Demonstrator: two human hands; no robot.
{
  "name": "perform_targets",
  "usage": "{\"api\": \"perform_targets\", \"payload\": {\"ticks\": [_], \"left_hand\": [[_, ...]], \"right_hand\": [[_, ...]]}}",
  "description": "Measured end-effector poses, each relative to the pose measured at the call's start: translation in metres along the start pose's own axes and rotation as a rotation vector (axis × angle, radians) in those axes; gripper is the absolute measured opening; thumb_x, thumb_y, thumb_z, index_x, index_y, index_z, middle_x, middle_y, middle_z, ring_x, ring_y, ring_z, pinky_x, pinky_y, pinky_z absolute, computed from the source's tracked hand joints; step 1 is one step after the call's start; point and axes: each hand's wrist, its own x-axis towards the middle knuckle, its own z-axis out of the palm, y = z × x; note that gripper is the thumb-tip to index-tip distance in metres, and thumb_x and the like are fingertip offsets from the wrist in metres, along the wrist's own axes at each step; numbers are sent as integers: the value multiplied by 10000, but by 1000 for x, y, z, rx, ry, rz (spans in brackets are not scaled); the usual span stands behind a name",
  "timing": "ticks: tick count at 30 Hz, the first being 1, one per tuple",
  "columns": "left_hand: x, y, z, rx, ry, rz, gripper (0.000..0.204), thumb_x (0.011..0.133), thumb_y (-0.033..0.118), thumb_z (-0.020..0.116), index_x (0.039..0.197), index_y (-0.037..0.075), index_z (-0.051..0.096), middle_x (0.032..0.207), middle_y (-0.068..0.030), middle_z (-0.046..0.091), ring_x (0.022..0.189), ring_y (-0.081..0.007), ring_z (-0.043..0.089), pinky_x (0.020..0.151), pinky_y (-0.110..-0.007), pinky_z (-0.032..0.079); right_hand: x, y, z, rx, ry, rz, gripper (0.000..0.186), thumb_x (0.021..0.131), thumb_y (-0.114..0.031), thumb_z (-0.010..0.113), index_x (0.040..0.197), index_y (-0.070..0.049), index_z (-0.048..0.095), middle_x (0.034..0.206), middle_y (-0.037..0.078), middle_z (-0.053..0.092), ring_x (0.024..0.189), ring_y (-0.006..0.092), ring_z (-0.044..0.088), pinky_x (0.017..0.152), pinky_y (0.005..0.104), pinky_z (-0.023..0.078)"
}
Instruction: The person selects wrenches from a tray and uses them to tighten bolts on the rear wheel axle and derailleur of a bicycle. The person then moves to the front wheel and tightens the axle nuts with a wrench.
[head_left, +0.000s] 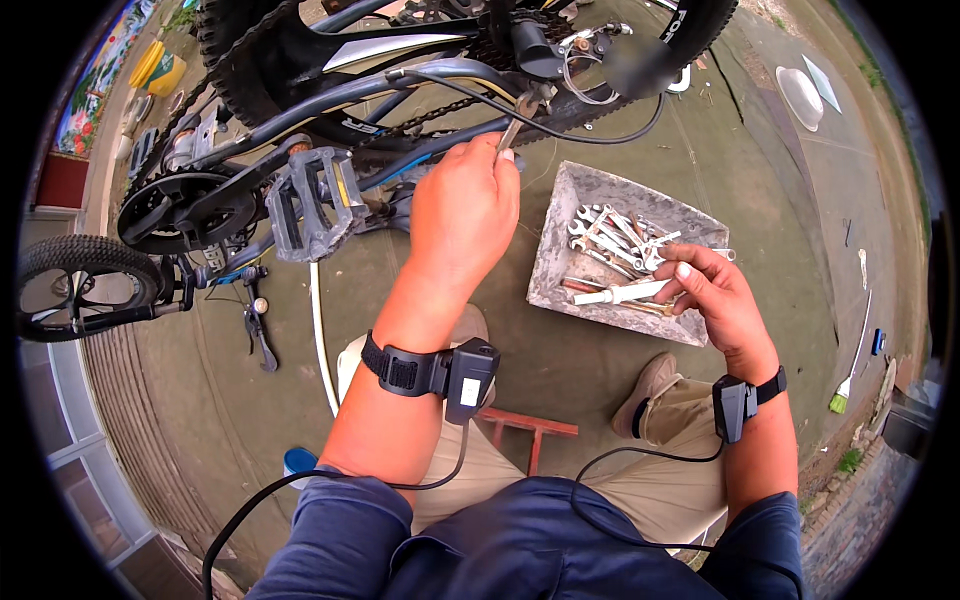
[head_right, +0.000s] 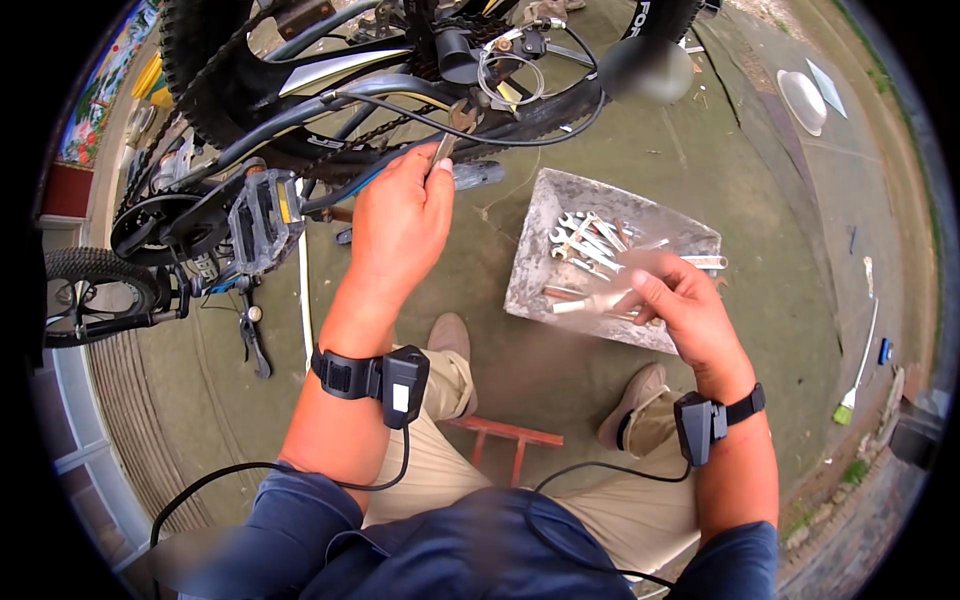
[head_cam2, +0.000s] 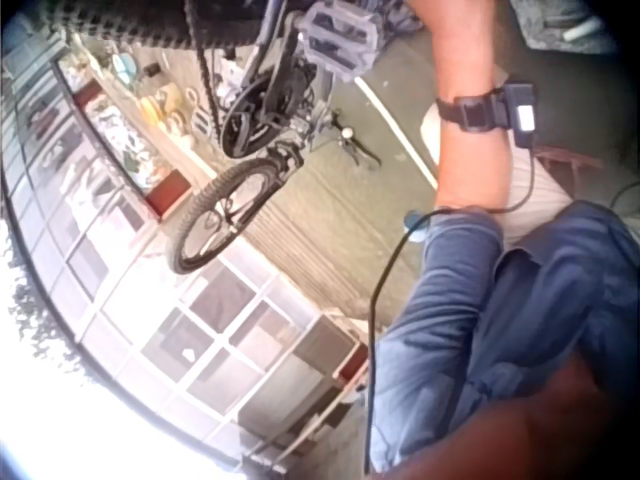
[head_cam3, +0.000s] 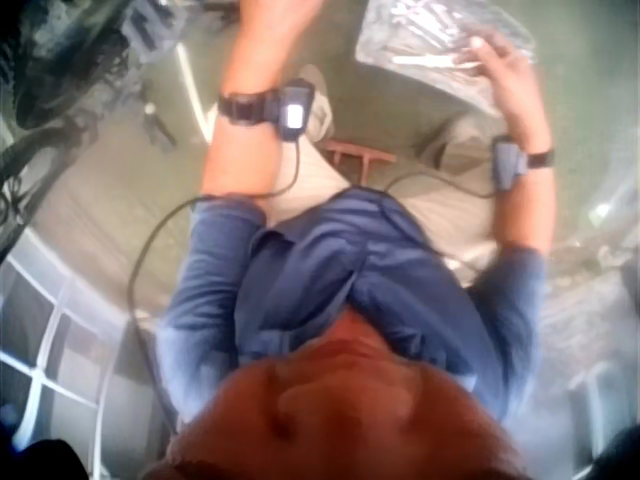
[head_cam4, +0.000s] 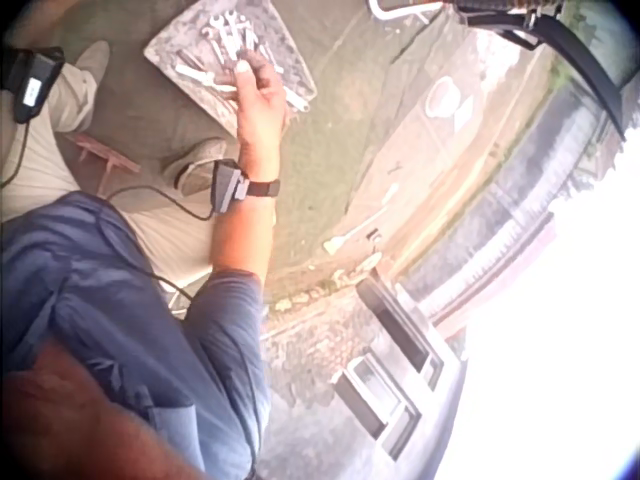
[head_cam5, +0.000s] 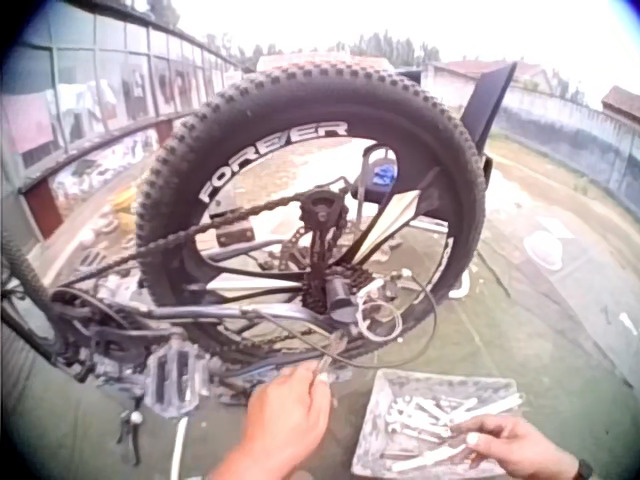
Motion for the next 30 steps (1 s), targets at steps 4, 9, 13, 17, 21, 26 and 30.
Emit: {"api": "perform_targets", "payload": {"ticks": [4,9,13,17,21,26,30], "left_hand": [[5,5,3,52,-12,7,279,972,193,554,1108,-21,672,945,-229,690,871,-410,660,779,-459,514],[9,7,8,107,33,28,278,962,193,565,1088,-23,687,949,-237,690,883,-416,663,790,-465,517],[10,14,4,160,64,38,256,947,196,586,1037,-19,692,912,-234,689,853,-417,662,756,-472,520],[16,16,-1,287,34,77,192,916,177,614,981,9,684,834,-203,681,757,-400,677,676,-490,546],[17,16,-1,314,42,66,177,909,175,626,958,15,682,813,-199,676,758,-401,676,672,-492,542],[15,15,2,275,56,55,171,902,167,630,952,10,677,819,-210,676,762,-409,670,675,-494,532],[18,19,-1,248,18,27,173,905,159,626,959,1,670,828,-212,680,776,-414,663,693,-499,523]], "right_hand": [[3,5,-6,69,38,-16,349,986,-259,636,1227,-8,642,1041,54,711,856,150,691,672,247,515],[4,4,-9,103,18,-35,357,981,-264,645,1227,-6,639,1052,58,707,867,155,691,681,254,516],[0,6,-10,106,13,-27,378,978,-261,647,1254,-4,629,1056,61,705,871,153,689,686,258,515],[-4,6,-12,103,8,-32,390,978,-253,646,1275,-2,620,1065,63,703,866,152,687,680,256,511],[-4,9,-13,104,-4,-32,387,978,-249,644,1275,-1,620,1069,61,701,863,150,685,679,255,508],[-6,8,-11,113,-10,-32,389,974,-255,650,1264,3,622,1073,58,698,860,152,684,680,258,509],[-6,9,-15,116,-5,-31,392,972,-264,651,1255,5,626,1078,61,697,855,157,684,682,262,511]]}}
